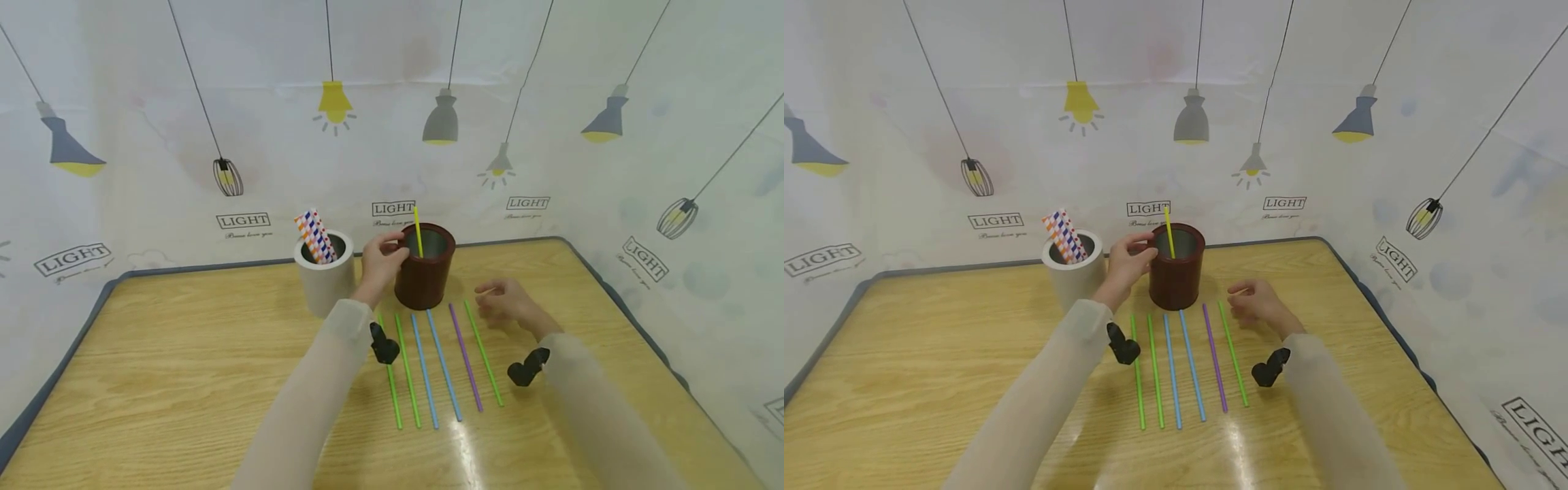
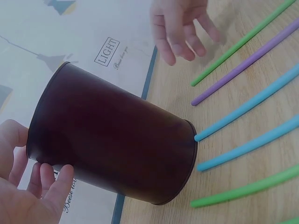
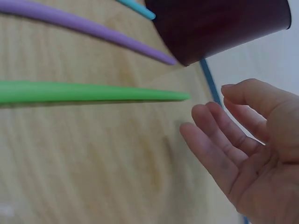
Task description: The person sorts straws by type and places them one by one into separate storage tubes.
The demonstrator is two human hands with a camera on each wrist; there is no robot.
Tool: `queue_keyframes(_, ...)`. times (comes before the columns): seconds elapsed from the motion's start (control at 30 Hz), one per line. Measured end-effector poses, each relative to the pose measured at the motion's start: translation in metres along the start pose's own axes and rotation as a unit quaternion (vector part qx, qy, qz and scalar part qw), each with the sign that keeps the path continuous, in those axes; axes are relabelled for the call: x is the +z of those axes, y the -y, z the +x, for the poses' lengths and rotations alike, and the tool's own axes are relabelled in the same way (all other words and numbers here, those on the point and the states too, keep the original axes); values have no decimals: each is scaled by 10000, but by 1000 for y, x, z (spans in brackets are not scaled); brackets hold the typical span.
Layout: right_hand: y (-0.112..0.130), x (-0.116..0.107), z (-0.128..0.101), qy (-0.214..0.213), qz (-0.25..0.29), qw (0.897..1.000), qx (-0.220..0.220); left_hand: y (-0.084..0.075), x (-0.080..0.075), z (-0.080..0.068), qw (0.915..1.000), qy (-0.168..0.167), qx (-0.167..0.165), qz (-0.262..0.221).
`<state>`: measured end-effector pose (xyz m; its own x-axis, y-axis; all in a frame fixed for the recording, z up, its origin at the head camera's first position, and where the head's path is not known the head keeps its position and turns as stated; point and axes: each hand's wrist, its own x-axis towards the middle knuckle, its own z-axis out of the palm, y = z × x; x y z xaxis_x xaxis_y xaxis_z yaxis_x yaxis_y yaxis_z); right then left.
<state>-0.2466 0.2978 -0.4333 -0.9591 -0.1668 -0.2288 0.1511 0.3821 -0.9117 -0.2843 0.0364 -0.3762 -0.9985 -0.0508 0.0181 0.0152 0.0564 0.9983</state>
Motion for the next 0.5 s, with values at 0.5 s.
queue_keyframes(0.5, -32, 25, -2, -814, 687, 9943, 67, 0, -1, 0, 10000, 26, 6, 10)
